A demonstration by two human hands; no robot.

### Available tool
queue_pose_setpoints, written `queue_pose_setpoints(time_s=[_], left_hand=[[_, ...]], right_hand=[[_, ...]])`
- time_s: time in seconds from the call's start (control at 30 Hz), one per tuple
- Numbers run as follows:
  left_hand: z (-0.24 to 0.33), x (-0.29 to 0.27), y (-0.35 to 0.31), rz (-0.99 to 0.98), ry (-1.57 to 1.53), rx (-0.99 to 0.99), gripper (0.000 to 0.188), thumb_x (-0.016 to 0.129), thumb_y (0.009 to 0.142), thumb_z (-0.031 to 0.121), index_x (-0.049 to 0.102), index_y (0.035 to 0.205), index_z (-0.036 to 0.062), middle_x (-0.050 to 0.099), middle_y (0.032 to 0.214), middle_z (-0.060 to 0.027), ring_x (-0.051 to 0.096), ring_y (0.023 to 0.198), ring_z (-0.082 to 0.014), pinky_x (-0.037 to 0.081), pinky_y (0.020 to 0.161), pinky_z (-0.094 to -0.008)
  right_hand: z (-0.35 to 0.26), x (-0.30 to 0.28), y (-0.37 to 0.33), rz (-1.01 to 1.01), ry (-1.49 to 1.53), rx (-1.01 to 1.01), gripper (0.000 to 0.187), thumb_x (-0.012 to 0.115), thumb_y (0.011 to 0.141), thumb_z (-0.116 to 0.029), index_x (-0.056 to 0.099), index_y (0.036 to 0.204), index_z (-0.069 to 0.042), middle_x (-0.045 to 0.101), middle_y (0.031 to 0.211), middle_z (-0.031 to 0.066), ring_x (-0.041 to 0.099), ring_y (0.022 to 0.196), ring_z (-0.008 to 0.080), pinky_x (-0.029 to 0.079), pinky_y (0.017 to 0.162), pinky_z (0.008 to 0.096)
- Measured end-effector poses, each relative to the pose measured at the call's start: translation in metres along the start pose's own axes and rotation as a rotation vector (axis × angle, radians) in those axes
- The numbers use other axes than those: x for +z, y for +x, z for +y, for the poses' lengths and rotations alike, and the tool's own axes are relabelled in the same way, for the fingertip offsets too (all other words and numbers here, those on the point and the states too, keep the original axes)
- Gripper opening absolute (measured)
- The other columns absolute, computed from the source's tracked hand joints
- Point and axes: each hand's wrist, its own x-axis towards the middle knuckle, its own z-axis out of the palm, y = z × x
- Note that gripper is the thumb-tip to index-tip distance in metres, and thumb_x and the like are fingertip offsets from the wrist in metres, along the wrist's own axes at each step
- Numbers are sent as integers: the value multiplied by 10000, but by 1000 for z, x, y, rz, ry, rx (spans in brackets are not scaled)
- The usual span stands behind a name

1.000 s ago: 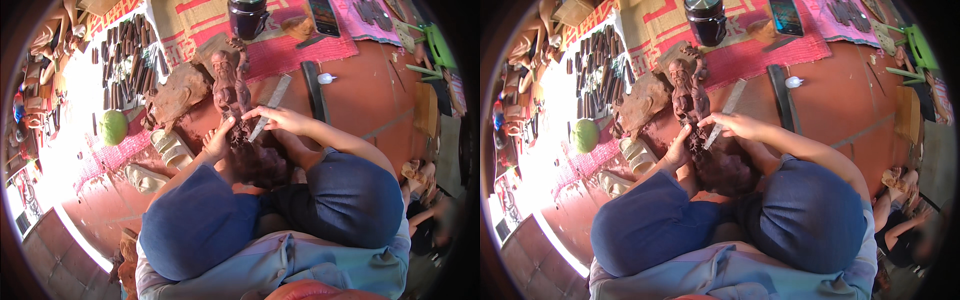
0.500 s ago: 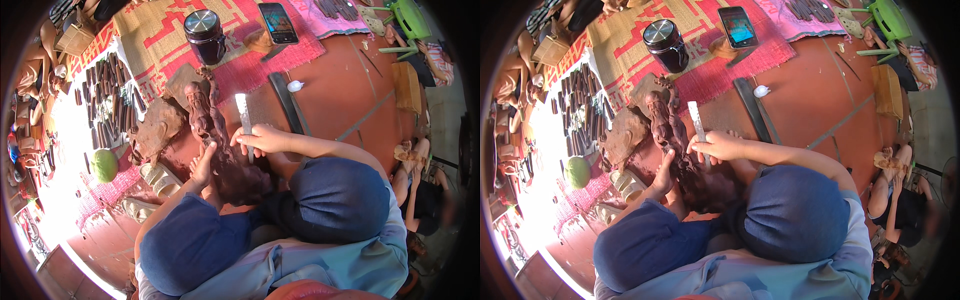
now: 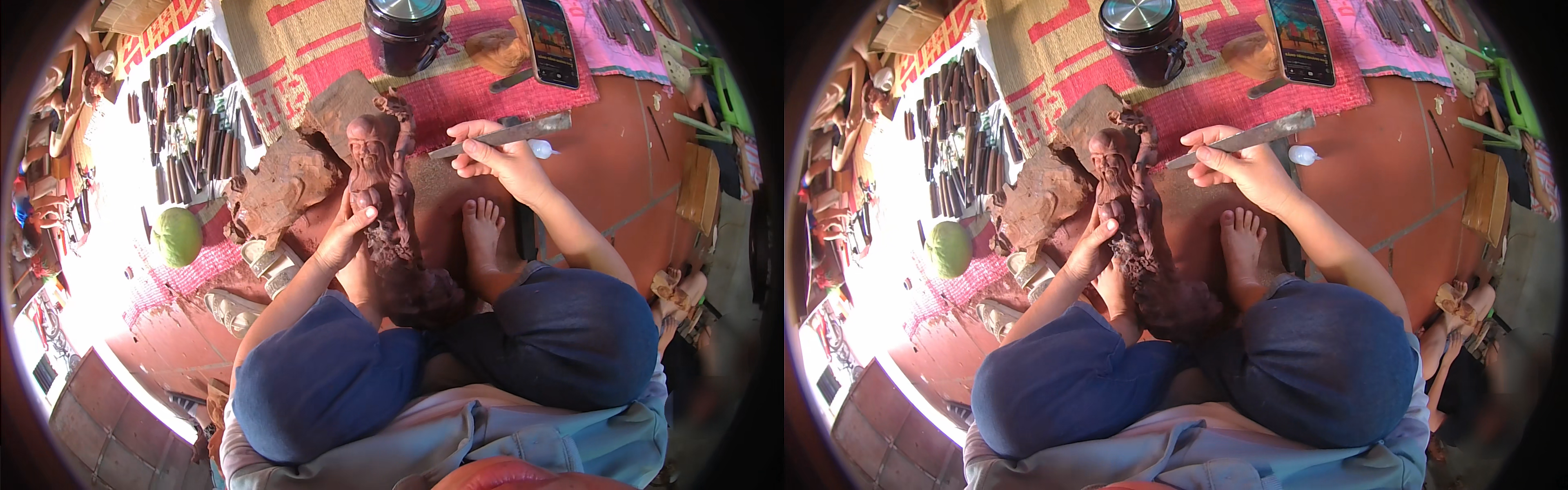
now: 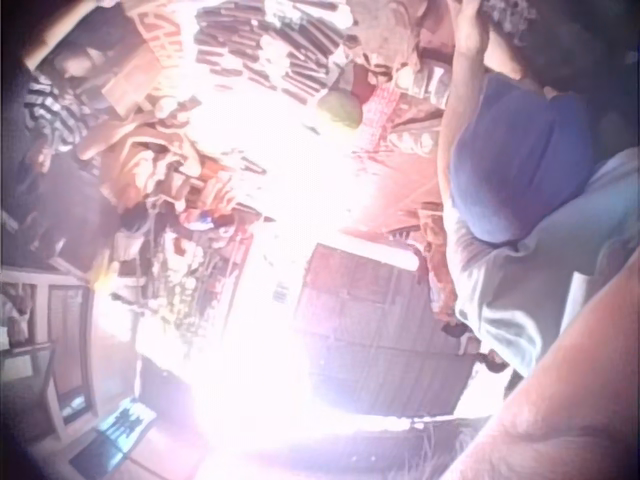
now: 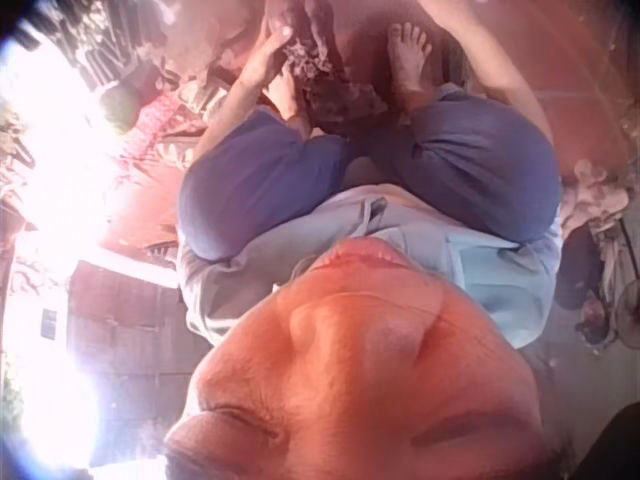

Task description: The person sits on the floor and carves a wooden figurine using a chisel. They hold the wood steady with one hand while using the other to chip away material, occasionally rotating the piece to access different angles.

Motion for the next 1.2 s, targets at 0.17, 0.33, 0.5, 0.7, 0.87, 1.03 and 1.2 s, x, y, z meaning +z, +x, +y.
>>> queue_pose_setpoints(time_s=[0.17,0.33,0.5,0.7,0.87,1.03,1.2], left_hand=[[3,0,1,7,41,-26,892,739,822,294,185,1487,78,349,1410,-77,298,1348,-215,197,1134,-364],[1,7,-3,46,20,14,936,747,825,263,135,1506,68,331,1458,-105,287,1375,-226,208,1142,-368],[-11,12,-9,28,105,101,1049,758,819,204,-6,1526,80,266,1508,-140,245,1408,-244,199,1156,-380],[-16,-1,-6,78,270,11,1158,801,751,385,-2,1528,83,404,1408,-110,471,1158,-173,423,704,-224],[-13,6,-8,68,256,67,1124,798,751,378,41,1525,74,411,1403,-112,450,1194,-184,423,776,-239],[-10,8,-12,53,209,54,1077,790,768,302,60,1515,39,373,1435,-135,351,1331,-235,303,1080,-339],[-2,21,-13,29,102,60,1007,768,796,192,72,1509,47,319,1474,-145,301,1377,-260,227,1144,-395]], right_hand=[[7,7,6,-59,-96,-21,187,629,931,-131,610,1069,-5,654,912,48,645,840,101,551,744,238],[5,26,13,-110,-265,-107,94,650,888,-69,632,963,-16,645,815,15,611,781,61,499,684,220],[-6,43,21,-125,-732,-472,63,664,798,-48,634,848,-22,638,781,41,621,742,149,477,662,310],[-5,48,30,-242,-886,-559,75,657,767,-71,621,806,-18,647,789,95,645,762,241,491,685,355],[-12,50,37,-198,-705,-455,109,695,795,-97,639,865,-37,636,740,63,614,701,162,471,649,313],[-2,64,40,-360,-874,-479,123,713,772,-113,668,861,-41,681,793,76,657,749,194,497,679,319],[-13,56,66,-314,-817,-337,130,720,752,-102,704,866,-43,701,794,75,668,755,153,507,693,303]])
